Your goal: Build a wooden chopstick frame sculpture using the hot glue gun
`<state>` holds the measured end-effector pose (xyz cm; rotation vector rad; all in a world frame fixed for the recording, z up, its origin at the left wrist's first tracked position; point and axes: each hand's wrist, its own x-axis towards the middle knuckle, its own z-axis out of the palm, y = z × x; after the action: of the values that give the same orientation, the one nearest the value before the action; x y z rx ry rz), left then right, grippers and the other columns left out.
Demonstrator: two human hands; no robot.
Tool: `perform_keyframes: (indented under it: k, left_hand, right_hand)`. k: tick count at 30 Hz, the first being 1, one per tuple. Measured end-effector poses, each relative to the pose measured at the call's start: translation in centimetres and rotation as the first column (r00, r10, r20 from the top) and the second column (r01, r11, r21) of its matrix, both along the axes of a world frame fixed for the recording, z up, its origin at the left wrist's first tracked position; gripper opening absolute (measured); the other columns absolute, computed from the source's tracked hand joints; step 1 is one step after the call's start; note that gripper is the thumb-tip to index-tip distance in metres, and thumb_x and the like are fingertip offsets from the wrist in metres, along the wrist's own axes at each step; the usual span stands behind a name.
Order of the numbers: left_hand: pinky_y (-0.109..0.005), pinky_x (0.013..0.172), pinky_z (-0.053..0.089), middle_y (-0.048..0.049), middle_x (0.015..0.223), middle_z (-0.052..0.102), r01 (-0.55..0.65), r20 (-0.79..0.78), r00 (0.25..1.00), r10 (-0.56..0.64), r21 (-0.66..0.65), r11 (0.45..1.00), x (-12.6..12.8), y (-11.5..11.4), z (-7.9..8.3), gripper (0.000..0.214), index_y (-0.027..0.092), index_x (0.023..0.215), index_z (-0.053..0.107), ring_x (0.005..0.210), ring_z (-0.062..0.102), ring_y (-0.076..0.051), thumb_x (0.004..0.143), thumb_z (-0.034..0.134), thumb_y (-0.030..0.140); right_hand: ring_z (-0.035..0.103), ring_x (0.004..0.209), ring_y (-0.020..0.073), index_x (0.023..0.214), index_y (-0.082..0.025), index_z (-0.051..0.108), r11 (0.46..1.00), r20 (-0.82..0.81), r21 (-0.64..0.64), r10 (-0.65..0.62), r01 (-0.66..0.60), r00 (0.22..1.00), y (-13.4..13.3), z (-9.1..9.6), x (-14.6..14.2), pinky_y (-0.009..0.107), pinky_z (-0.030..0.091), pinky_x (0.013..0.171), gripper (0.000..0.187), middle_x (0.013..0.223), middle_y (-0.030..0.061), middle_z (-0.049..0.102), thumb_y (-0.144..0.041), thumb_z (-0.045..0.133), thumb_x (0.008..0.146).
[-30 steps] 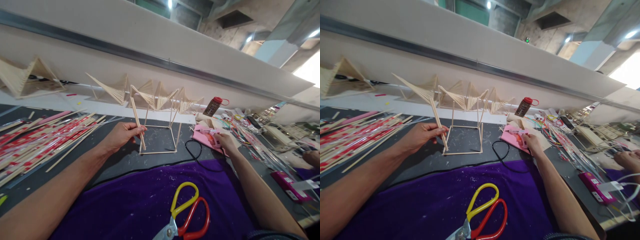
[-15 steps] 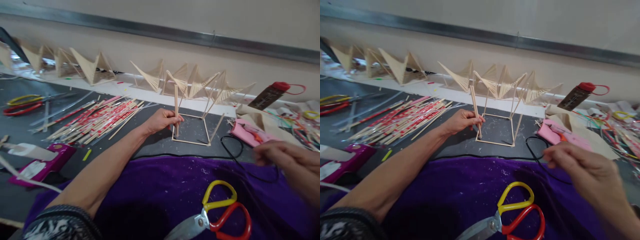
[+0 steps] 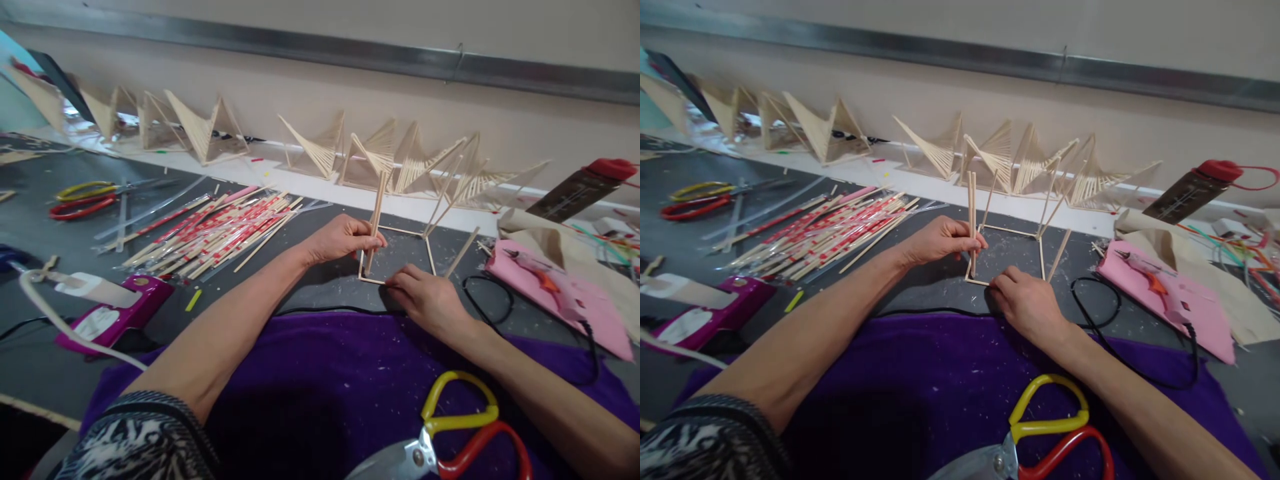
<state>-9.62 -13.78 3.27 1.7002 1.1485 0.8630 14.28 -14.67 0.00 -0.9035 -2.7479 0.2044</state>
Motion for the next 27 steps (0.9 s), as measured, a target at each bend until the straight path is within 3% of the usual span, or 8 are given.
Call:
perform_keyframes:
  k: [10,27]
  left_hand:
    - [-0.016,0.056,0.046,-0.0054,0.09,0.069,0.022,-0.016,1.0,-0.022,-0.004,1.0,0.2,-0.2,0.0,0.027,0.013,0.095,0.073,0.076,0.062,-0.01,0.085,0.06,0.034]
    - [-0.016,0.053,0.047,-0.0058,0.091,0.071,0.017,-0.081,0.997,-0.016,0.01,1.0,-0.1,-0.2,0.3,0.027,0.013,0.095,0.073,0.077,0.064,-0.012,0.085,0.06,0.034]
  right_hand:
    - [0.063,0.077,0.012,0.095,-0.024,0.071,0.986,-0.036,0.165,-0.005,0.011,0.999,0.7,-1.2,-0.8,0.027,0.032,0.059,0.026,0.092,0.0014,0.068,-0.032,0.047,0.096]
    - [0.059,0.072,0.0113,0.092,-0.023,0.071,0.97,-0.045,0.243,0.023,-0.012,0.999,0.8,-1.9,-0.8,0.028,0.025,0.057,0.025,0.088,0.0014,0.067,-0.03,0.047,0.096]
